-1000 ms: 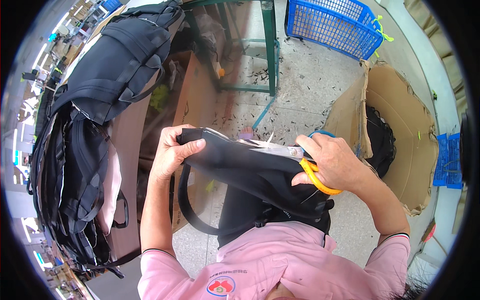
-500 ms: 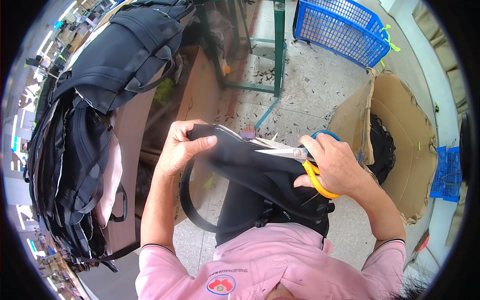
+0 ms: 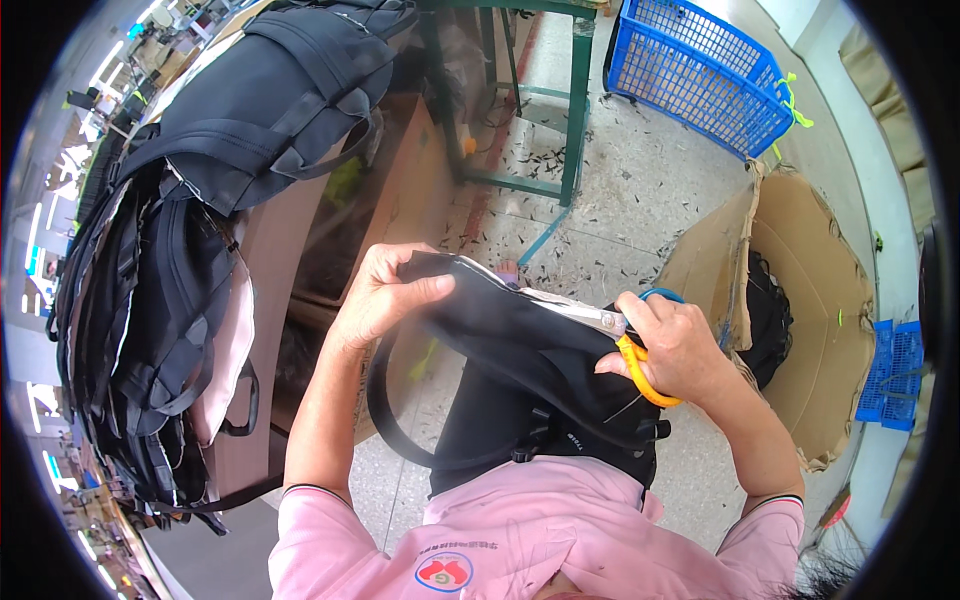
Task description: Trimming excess fabric or thread from black backpacks using scissors.
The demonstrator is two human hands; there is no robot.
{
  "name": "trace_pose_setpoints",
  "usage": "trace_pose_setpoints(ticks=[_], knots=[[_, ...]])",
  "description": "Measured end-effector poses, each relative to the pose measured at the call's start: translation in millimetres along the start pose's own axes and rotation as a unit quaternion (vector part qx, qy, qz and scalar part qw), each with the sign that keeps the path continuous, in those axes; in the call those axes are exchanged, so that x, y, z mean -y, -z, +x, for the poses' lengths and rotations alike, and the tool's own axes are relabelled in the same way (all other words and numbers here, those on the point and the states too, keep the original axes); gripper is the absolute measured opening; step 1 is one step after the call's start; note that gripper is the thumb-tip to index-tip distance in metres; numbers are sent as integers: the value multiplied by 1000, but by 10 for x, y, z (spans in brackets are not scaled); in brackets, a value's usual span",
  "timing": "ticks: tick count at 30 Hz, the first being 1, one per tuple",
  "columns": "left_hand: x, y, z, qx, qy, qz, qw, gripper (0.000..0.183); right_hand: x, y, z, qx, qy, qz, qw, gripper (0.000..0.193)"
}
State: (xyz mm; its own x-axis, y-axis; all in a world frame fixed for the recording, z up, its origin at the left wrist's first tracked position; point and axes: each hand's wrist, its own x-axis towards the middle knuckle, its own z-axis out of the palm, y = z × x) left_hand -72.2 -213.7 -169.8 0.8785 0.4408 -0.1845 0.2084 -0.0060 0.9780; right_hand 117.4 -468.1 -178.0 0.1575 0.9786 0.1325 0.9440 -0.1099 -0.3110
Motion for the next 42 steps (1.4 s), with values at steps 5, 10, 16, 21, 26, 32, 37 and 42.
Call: trace_pose_setpoints(ticks=[5,10,16,21,26,32,37,42], knots=[[-28,5,1,6,-3,7,1000,16,62,101,88,-41,22,-5,999,67],[-43,-11,-34,-2,-6,12,1000,16,75,102,156,-82,60,-25,994,68],[-50,-90,-58,-25,-31,-43,998,22,62,70,79,-14,29,-50,998,64],[-74,-35,-141,-14,-63,36,997,15,106,193,116,-32,39,-19,999,67],[-117,-128,-182,-57,-165,102,979,22,155,283,205,-67,85,-38,993,68],[-131,-153,-205,-59,-173,137,974,21,104,215,101,-35,71,-34,996,65],[-88,-158,-234,-66,-177,115,975,21,179,328,112,-21,65,-12,998,64],[-145,-167,-244,-34,-166,205,964,21,247,355,197,-26,69,-34,997,64]])
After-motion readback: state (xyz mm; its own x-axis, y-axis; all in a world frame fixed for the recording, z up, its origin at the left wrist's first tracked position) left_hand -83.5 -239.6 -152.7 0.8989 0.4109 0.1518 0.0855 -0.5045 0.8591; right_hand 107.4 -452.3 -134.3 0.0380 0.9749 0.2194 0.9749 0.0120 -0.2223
